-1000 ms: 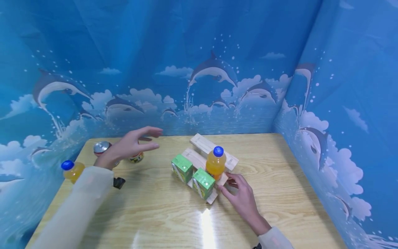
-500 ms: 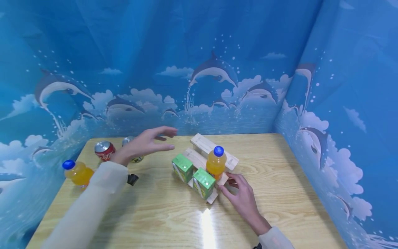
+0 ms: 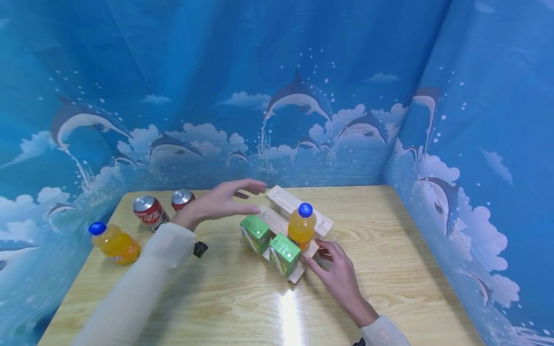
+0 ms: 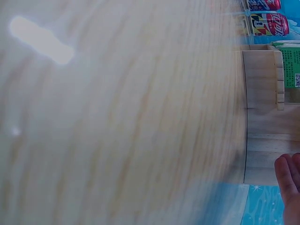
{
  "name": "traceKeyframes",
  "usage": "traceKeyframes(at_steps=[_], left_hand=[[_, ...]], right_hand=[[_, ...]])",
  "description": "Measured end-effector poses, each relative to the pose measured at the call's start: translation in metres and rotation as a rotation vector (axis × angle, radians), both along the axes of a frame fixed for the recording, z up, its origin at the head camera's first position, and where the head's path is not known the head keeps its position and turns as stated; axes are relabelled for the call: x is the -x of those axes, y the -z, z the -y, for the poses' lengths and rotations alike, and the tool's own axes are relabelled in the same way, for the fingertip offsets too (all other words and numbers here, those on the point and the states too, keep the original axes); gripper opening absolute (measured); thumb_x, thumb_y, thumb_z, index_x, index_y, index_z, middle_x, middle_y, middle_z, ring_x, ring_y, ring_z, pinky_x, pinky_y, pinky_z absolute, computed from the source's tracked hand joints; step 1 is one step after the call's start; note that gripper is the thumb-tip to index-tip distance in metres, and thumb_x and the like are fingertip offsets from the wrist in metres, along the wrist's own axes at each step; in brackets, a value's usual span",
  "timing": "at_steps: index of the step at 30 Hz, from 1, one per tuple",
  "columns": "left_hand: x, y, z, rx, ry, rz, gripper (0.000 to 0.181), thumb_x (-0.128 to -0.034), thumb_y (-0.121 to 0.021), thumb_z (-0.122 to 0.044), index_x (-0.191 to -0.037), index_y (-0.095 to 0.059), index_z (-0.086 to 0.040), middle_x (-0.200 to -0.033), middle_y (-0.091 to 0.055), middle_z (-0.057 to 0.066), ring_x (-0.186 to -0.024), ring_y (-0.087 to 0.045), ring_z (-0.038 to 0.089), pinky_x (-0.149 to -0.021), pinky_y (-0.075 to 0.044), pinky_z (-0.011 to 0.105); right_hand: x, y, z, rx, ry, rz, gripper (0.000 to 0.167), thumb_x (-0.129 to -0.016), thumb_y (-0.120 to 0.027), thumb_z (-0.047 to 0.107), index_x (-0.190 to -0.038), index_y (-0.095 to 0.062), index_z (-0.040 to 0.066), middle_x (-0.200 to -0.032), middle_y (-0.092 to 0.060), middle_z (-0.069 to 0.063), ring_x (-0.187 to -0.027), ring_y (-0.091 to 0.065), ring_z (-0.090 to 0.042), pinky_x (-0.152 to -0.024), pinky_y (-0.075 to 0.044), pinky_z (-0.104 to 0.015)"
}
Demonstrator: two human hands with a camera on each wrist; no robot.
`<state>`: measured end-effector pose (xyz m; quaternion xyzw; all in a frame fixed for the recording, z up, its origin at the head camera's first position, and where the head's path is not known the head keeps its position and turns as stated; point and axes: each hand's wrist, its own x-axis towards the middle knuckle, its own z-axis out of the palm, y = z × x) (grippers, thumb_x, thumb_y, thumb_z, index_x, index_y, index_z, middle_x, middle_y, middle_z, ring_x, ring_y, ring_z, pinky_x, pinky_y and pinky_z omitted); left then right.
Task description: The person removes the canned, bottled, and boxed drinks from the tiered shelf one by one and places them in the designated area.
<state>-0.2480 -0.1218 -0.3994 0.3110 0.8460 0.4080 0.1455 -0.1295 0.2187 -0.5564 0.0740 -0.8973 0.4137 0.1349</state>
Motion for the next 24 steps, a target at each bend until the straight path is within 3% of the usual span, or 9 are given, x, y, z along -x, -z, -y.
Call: traceKeyframes(at_steps=[13,24], left_hand=[[-0.001,0.002,-0.027,-0.014,0.076,0.025,0.071,-0.0998,-0.078,-0.042,-0.163,-0.05,-0.024,-0.165,-0.055,0.001,-0.15,-0.053,0.026,-0.123,-0.044,0.066],[-0.001,0.004,-0.047,-0.037,0.155,0.037,0.074,-0.1004,-0.078,-0.039,-0.166,-0.047,-0.023,-0.168,-0.051,0.007,-0.151,-0.052,0.031,-0.12,-0.048,0.064]], right_hand=[[0.0,0.0,0.0,0.003,-0.003,-0.018,0.053,-0.088,-0.093,0.019,-0.134,-0.072,0.006,-0.125,-0.075,-0.01,-0.103,-0.078,-0.026,-0.091,-0.066,-0.029],[0.0,0.0,0.0,0.002,-0.002,-0.019,0.052,-0.088,-0.093,0.019,-0.134,-0.072,0.006,-0.124,-0.075,-0.009,-0.103,-0.079,-0.026,-0.092,-0.066,-0.029]])
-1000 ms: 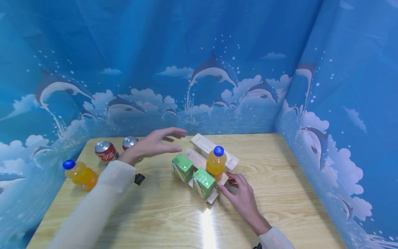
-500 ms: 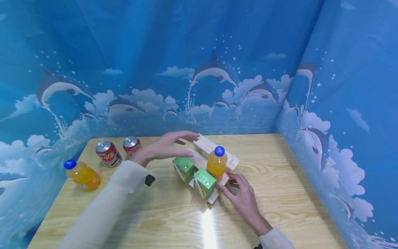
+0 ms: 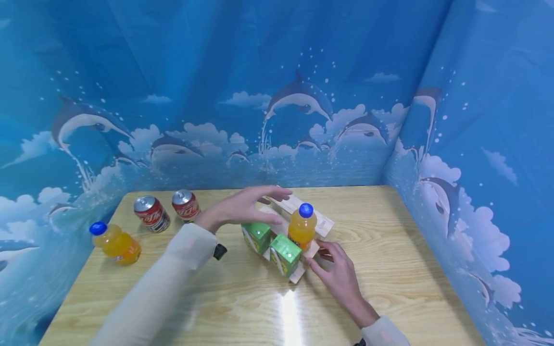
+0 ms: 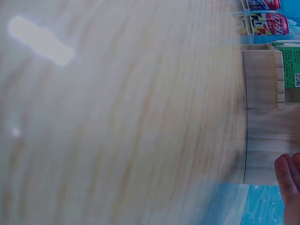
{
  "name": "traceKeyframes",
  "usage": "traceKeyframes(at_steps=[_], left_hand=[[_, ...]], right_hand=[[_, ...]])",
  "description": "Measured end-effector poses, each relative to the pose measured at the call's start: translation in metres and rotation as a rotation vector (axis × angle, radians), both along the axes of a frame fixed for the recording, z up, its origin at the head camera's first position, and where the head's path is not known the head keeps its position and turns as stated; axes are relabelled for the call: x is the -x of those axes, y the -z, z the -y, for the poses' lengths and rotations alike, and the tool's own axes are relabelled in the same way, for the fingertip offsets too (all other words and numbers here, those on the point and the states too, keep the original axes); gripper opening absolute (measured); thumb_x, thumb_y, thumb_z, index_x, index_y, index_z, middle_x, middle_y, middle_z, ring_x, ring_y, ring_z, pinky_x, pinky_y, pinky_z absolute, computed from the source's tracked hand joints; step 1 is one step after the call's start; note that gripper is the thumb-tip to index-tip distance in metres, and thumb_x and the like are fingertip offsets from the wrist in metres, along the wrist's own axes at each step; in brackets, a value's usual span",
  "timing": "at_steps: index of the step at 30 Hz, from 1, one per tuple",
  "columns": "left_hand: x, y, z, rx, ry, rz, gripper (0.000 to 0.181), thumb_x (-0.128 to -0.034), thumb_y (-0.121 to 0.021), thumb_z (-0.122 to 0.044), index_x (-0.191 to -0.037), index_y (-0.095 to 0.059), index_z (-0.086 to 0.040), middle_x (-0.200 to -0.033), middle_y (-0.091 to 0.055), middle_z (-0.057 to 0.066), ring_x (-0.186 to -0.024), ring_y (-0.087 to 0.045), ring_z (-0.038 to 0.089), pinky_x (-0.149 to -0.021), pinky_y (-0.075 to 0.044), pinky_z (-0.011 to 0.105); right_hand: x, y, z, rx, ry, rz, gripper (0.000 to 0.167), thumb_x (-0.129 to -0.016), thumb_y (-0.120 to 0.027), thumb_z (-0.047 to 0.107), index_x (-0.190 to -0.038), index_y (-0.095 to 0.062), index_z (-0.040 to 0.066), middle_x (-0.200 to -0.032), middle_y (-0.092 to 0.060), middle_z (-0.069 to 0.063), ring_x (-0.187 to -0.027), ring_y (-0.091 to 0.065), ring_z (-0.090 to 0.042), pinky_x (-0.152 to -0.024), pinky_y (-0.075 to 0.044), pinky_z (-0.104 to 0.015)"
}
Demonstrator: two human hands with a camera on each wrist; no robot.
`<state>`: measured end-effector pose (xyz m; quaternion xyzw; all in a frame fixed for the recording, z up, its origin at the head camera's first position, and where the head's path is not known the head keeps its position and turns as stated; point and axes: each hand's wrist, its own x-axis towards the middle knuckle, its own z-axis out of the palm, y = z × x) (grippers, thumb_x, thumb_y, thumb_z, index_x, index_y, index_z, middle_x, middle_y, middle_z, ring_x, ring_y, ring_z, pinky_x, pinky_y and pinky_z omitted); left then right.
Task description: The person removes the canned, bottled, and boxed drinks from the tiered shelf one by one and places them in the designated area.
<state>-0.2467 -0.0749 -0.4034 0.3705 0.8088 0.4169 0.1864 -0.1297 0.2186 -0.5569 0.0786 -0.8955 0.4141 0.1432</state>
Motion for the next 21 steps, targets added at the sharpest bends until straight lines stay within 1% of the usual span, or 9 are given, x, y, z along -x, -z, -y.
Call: traceKeyframes(at_steps=[2,5,9,12,17,21], left_hand=[[0.0,0.0,-0.002,-0.008,0.01,0.007,0.075,-0.1004,-0.078,-0.038,-0.166,-0.046,-0.022,-0.169,-0.051,0.007,-0.152,-0.051,0.033,-0.119,-0.049,0.064],[-0.001,-0.001,-0.006,-0.009,0.024,0.006,0.076,-0.1003,-0.079,-0.037,-0.166,-0.045,-0.021,-0.168,-0.051,0.005,-0.152,-0.051,0.032,-0.119,-0.052,0.058],[-0.003,-0.003,-0.013,0.009,0.032,-0.005,0.077,-0.0998,-0.078,-0.04,-0.167,-0.044,-0.024,-0.168,-0.051,-0.002,-0.151,-0.053,0.026,-0.117,-0.054,0.047],[-0.004,-0.003,-0.017,0.017,0.039,-0.008,0.077,-0.0998,-0.078,-0.042,-0.167,-0.044,-0.026,-0.168,-0.05,-0.004,-0.151,-0.052,0.023,-0.117,-0.054,0.044],[-0.005,-0.005,-0.024,0.018,0.041,-0.019,0.076,-0.0998,-0.078,-0.042,-0.167,-0.045,-0.027,-0.168,-0.051,-0.006,-0.148,-0.053,0.018,-0.118,-0.053,0.045],[-0.005,-0.004,-0.029,0.004,0.061,-0.013,0.077,-0.1002,-0.078,-0.04,-0.167,-0.045,-0.023,-0.167,-0.052,-0.002,-0.147,-0.054,0.021,-0.12,-0.051,0.052]], right_hand=[[0.0,-0.001,0.0,0.001,-0.002,0.0,0.052,-0.088,-0.093,0.019,-0.134,-0.072,0.006,-0.124,-0.075,-0.009,-0.103,-0.079,-0.026,-0.091,-0.066,-0.029],[-0.001,-0.001,0.001,0.006,-0.007,-0.012,0.051,-0.088,-0.093,0.018,-0.133,-0.072,0.005,-0.122,-0.075,-0.01,-0.102,-0.079,-0.028,-0.09,-0.067,-0.03],[-0.001,0.0,0.001,0.012,-0.013,-0.021,0.05,-0.089,-0.092,0.018,-0.133,-0.072,0.005,-0.122,-0.076,-0.011,-0.101,-0.079,-0.029,-0.09,-0.067,-0.03],[-0.001,0.0,0.0,0.01,-0.016,-0.02,0.051,-0.089,-0.092,0.017,-0.133,-0.072,0.004,-0.123,-0.075,-0.011,-0.102,-0.079,-0.029,-0.09,-0.066,-0.027],[0.001,0.002,0.0,0.018,-0.019,-0.024,0.051,-0.088,-0.093,0.017,-0.133,-0.072,0.005,-0.123,-0.075,-0.01,-0.102,-0.079,-0.029,-0.09,-0.065,-0.025],[0.002,0.002,-0.001,0.025,-0.026,-0.04,0.051,-0.087,-0.093,0.015,-0.132,-0.072,0.004,-0.121,-0.075,-0.01,-0.101,-0.079,-0.029,-0.09,-0.065,-0.024]])
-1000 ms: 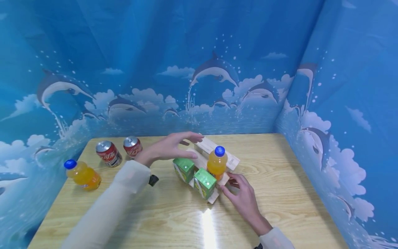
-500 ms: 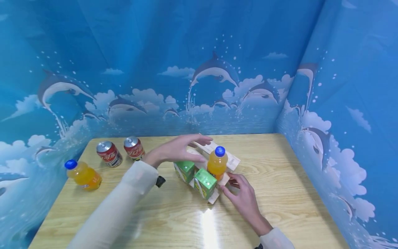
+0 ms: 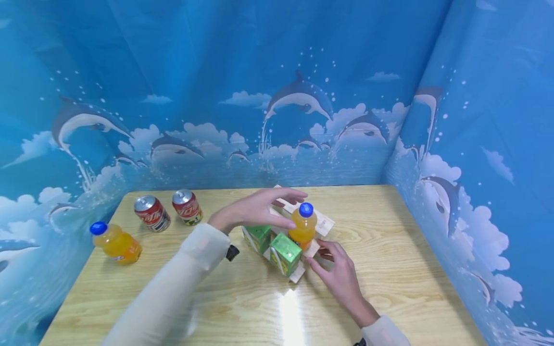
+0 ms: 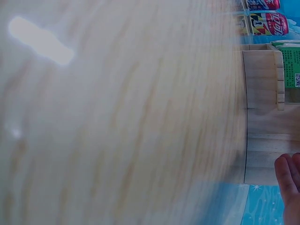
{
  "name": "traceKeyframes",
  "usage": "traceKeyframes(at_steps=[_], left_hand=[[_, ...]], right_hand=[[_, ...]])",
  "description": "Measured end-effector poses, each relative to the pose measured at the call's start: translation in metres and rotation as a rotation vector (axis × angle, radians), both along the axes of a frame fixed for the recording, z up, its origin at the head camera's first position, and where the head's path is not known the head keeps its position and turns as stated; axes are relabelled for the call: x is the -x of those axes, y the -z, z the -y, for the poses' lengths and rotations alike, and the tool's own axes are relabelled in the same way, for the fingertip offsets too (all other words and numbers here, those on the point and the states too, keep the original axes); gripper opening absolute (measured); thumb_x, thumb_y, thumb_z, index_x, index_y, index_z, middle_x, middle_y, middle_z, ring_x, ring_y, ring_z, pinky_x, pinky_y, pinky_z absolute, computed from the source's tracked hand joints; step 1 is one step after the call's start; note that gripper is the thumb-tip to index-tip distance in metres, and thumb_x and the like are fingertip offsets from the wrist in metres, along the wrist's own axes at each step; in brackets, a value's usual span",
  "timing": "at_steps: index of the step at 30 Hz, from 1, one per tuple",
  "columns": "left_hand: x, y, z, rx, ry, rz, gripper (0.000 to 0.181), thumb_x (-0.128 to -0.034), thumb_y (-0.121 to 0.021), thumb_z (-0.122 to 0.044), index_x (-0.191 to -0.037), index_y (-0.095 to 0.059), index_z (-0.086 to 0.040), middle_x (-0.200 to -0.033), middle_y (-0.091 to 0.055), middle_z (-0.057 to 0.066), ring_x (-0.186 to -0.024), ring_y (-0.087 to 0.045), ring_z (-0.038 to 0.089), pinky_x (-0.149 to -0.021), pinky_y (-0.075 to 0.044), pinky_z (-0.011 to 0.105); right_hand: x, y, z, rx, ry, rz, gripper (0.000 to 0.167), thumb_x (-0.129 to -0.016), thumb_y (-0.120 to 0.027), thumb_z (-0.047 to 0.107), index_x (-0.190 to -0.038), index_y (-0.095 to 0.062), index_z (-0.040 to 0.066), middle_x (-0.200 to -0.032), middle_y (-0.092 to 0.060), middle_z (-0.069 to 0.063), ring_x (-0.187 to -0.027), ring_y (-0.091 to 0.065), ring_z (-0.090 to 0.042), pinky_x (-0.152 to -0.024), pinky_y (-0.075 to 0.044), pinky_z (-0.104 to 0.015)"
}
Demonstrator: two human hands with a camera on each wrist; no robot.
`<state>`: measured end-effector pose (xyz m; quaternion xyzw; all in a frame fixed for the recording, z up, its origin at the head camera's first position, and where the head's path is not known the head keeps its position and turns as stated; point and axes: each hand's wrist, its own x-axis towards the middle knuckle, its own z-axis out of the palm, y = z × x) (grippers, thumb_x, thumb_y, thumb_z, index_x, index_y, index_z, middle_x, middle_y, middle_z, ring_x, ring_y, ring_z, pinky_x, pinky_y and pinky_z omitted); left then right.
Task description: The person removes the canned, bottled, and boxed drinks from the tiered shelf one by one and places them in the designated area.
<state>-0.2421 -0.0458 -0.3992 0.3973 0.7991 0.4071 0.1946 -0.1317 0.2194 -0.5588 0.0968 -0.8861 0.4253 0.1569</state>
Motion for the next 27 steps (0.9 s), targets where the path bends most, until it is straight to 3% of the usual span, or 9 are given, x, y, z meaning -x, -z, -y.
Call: traceKeyframes(at_steps=[10,17,22,27], left_hand=[[0.0,0.007,-0.014,0.018,0.027,0.015,0.077,-0.0987,-0.081,-0.042,-0.166,-0.046,-0.026,-0.156,-0.059,-0.007,-0.142,-0.056,0.013,-0.122,-0.05,0.047],[-0.002,0.011,-0.02,0.029,0.029,0.082,0.079,-0.099,-0.082,-0.037,-0.167,-0.044,-0.027,-0.152,-0.062,-0.005,-0.139,-0.061,0.019,-0.118,-0.053,0.051],[-0.005,0.012,-0.023,0.038,0.034,0.089,0.077,-0.099,-0.083,-0.035,-0.166,-0.045,-0.026,-0.151,-0.063,-0.004,-0.138,-0.063,0.019,-0.119,-0.053,0.052],[-0.005,0.014,-0.025,0.063,0.028,0.074,0.075,-0.0993,-0.083,-0.036,-0.165,-0.046,-0.031,-0.15,-0.063,-0.006,-0.135,-0.064,0.015,-0.114,-0.056,0.042]], right_hand=[[0.0,0.001,-0.001,0.003,-0.001,-0.008,0.051,-0.087,-0.094,0.014,-0.132,-0.073,0.005,-0.121,-0.075,-0.008,-0.101,-0.079,-0.026,-0.09,-0.064,-0.022],[-0.001,-0.001,0.0,0.009,-0.006,-0.004,0.05,-0.086,-0.093,0.013,-0.132,-0.072,0.005,-0.122,-0.075,-0.009,-0.101,-0.079,-0.028,-0.09,-0.064,-0.023],[-0.001,-0.002,0.001,0.008,0.001,0.011,0.05,-0.087,-0.093,0.014,-0.132,-0.072,0.005,-0.122,-0.075,-0.009,-0.102,-0.079,-0.028,-0.09,-0.065,-0.024],[-0.001,-0.002,0.001,0.006,0.011,0.018,0.05,-0.086,-0.093,0.014,-0.132,-0.072,0.006,-0.122,-0.076,-0.008,-0.101,-0.079,-0.028,-0.09,-0.065,-0.024]])
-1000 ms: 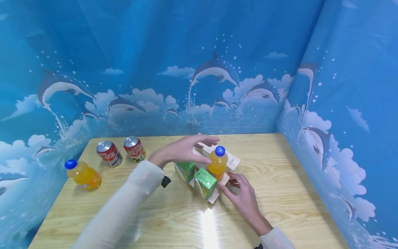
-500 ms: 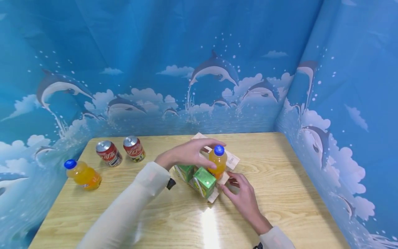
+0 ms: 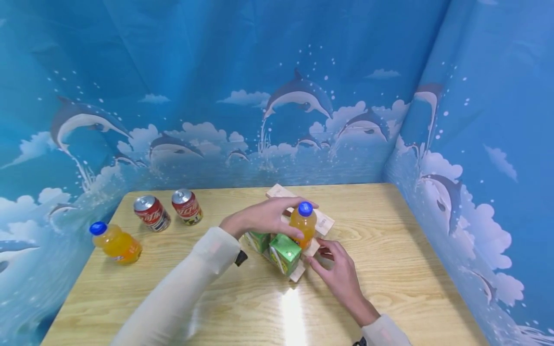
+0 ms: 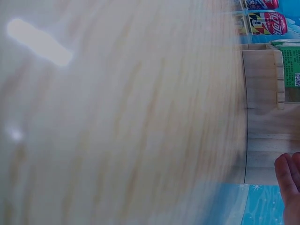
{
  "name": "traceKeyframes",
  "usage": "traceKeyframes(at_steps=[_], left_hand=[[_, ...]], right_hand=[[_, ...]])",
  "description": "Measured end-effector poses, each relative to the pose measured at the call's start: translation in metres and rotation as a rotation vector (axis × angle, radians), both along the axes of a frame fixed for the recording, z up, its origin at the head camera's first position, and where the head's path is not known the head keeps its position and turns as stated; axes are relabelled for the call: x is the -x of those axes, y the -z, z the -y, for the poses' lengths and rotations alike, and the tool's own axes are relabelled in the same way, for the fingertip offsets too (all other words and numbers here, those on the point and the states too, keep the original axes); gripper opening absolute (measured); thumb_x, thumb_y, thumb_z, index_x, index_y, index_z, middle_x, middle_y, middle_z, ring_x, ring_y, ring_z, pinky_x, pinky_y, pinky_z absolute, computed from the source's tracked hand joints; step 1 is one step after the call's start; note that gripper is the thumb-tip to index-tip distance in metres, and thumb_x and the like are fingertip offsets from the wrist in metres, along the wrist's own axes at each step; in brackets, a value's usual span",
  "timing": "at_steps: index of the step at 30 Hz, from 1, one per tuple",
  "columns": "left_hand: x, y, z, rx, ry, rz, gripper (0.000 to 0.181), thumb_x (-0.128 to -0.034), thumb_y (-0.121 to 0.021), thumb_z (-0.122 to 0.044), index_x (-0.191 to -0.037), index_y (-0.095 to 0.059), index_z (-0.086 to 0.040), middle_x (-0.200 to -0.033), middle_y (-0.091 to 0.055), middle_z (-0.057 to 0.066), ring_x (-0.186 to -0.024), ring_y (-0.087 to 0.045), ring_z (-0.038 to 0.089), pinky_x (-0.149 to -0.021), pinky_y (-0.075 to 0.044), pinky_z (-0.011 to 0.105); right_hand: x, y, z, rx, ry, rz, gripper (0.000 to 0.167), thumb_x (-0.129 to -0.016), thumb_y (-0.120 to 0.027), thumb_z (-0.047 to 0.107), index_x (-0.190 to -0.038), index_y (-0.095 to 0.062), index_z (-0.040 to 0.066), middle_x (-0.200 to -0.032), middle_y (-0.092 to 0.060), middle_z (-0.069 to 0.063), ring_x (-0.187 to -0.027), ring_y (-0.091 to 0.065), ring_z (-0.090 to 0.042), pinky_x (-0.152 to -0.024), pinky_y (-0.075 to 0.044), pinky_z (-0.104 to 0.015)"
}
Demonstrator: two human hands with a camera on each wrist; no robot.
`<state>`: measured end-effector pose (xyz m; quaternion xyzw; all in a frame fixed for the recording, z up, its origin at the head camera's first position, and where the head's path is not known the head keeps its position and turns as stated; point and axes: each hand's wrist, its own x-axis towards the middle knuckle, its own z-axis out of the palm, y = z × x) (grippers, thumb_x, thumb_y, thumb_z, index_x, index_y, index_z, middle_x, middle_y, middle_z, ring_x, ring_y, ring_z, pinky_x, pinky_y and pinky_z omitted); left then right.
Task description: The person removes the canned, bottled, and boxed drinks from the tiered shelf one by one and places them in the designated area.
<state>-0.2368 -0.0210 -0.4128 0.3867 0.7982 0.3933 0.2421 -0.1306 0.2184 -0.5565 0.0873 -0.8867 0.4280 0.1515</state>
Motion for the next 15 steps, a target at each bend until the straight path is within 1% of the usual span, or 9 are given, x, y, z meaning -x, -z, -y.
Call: traceKeyframes(at_steps=[2,6,11,15], left_hand=[[0.0002,0.0007,-0.0008,0.005,0.0,-0.011,0.073,-0.0998,-0.082,-0.037,-0.164,-0.047,-0.034,-0.15,-0.063,-0.007,-0.134,-0.064,0.014,-0.112,-0.057,0.038],[0.0001,0.0016,-0.0014,0.004,0.003,-0.021,0.071,-0.1003,-0.081,-0.037,-0.163,-0.048,-0.033,-0.147,-0.065,-0.007,-0.13,-0.065,0.011,-0.109,-0.058,0.034],[-0.0001,0.0026,-0.001,-0.006,-0.003,-0.024,0.07,-0.1001,-0.082,-0.037,-0.162,-0.049,-0.032,-0.142,-0.067,-0.008,-0.127,-0.066,0.009,-0.107,-0.058,0.033],[-0.0003,0.0026,0.0,-0.007,-0.013,-0.019,0.071,-0.0995,-0.082,-0.038,-0.162,-0.049,-0.03,-0.142,-0.068,-0.007,-0.127,-0.067,0.012,-0.106,-0.059,0.033]], right_hand=[[-0.0001,0.0,-0.0003,-0.001,0.002,0.001,0.051,-0.086,-0.093,0.014,-0.132,-0.072,0.006,-0.122,-0.076,-0.008,-0.101,-0.079,-0.028,-0.09,-0.065,-0.024],[-0.0001,0.0004,-0.0008,0.004,-0.001,0.003,0.05,-0.087,-0.093,0.014,-0.132,-0.072,0.005,-0.122,-0.075,-0.009,-0.101,-0.079,-0.028,-0.09,-0.065,-0.024],[-0.0003,0.0011,-0.0011,0.003,-0.002,-0.004,0.05,-0.087,-0.093,0.014,-0.132,-0.072,0.005,-0.123,-0.076,-0.009,-0.101,-0.079,-0.028,-0.09,-0.065,-0.023],[-0.0001,0.0019,-0.0012,0.003,-0.005,-0.007,0.05,-0.087,-0.093,0.013,-0.132,-0.072,0.005,-0.123,-0.075,-0.009,-0.101,-0.079,-0.028,-0.09,-0.065,-0.023]])
